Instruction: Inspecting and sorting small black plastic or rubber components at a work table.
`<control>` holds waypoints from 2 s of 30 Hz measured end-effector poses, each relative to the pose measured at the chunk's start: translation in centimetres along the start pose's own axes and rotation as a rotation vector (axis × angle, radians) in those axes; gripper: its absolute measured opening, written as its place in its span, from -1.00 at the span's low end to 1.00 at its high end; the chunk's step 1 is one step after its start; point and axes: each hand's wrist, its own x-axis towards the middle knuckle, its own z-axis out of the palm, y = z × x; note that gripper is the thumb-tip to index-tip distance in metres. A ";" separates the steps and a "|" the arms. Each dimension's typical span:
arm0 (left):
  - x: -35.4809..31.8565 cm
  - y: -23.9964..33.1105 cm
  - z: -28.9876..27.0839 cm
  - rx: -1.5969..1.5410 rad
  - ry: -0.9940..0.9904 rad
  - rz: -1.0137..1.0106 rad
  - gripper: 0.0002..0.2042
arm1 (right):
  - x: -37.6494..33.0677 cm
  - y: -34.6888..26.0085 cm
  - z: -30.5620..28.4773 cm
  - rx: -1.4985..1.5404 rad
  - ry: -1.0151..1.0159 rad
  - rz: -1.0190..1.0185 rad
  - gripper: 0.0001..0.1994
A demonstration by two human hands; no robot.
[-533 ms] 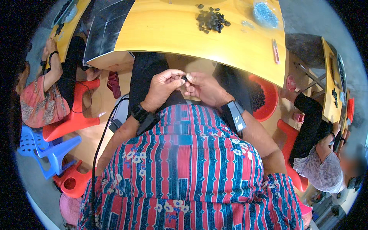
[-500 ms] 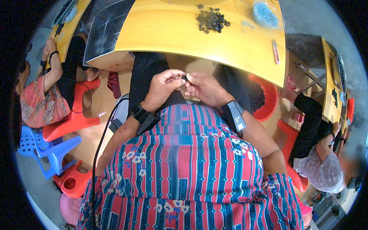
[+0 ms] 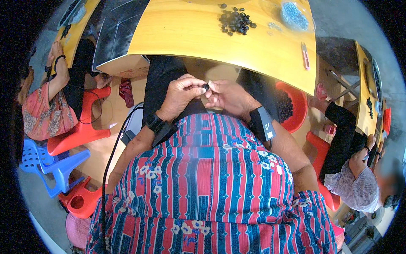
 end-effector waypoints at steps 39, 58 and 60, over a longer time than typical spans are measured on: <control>-0.2 0.7 0.7 -0.221 -0.288 -0.256 -0.64 | -0.9 -0.3 1.7 -0.743 0.103 -0.153 -0.78; 0.2 0.4 1.0 -0.191 -0.186 -0.241 -0.64 | -0.1 1.0 1.3 -0.637 0.120 -0.239 -0.80; 0.2 0.2 1.2 -0.164 -0.175 -0.244 -0.64 | -0.2 0.2 1.7 -0.534 0.117 -0.175 -0.79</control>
